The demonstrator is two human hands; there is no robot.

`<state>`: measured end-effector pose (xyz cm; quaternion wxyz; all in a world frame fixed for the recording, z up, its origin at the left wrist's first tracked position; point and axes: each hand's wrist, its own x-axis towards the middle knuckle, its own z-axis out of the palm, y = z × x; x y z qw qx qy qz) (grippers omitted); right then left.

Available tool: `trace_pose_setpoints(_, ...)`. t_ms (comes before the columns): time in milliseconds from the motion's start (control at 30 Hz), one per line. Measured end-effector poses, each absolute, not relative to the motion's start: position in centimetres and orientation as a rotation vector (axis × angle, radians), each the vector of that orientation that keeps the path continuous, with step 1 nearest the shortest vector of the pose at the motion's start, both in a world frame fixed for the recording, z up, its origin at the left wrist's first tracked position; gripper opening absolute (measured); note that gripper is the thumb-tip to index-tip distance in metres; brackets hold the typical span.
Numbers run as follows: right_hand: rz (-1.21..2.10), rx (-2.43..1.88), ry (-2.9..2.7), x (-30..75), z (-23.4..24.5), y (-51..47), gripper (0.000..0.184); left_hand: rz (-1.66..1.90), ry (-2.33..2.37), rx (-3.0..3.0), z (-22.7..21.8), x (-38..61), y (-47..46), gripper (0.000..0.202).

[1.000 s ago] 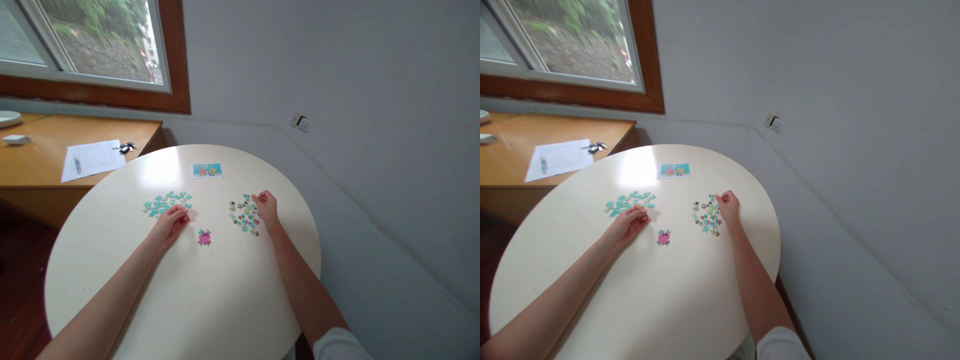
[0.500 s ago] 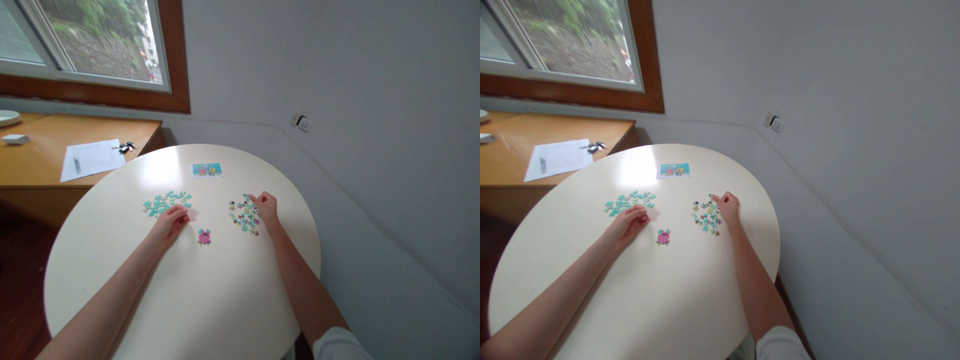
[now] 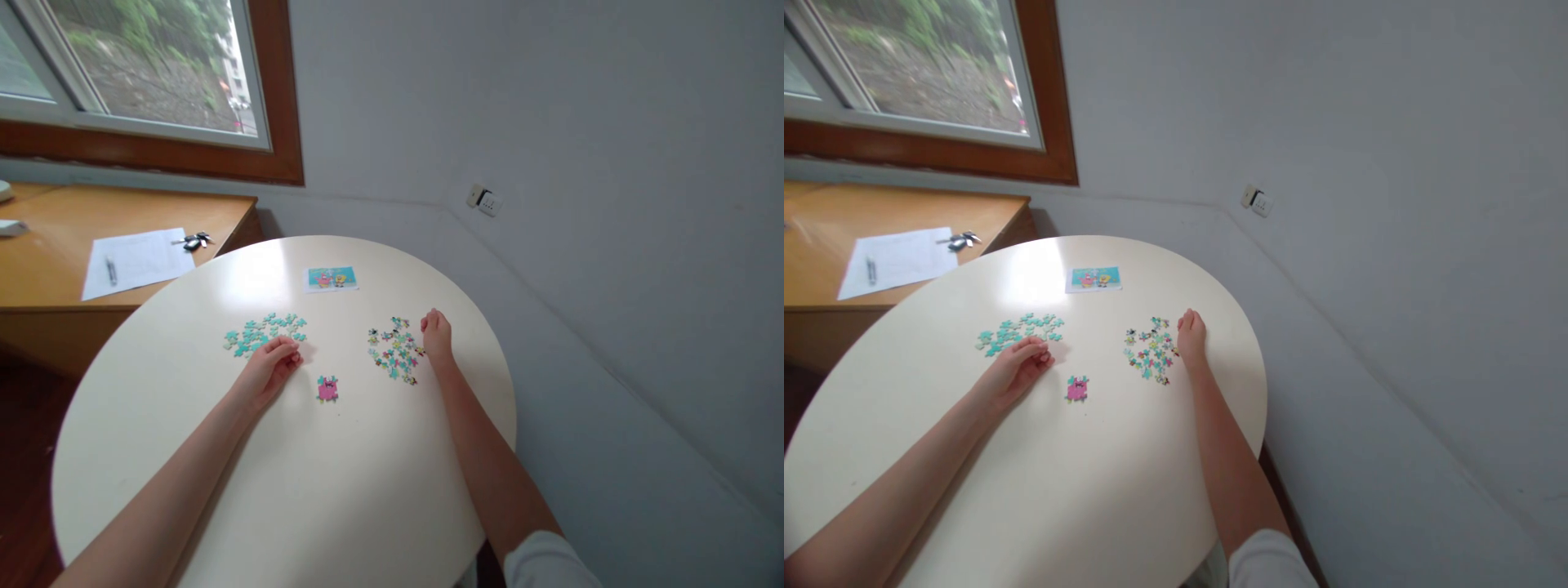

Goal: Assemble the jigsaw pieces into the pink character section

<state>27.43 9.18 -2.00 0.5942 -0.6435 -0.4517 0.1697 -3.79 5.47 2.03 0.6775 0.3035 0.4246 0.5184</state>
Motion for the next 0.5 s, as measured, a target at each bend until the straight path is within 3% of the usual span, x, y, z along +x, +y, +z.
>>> trace_pose_setpoints(500,0.412,-1.452,-1.01,27.25,-1.18,8.75,0.044,1.157,0.956,0.649,2.03,-3.78,5.51,0.024)
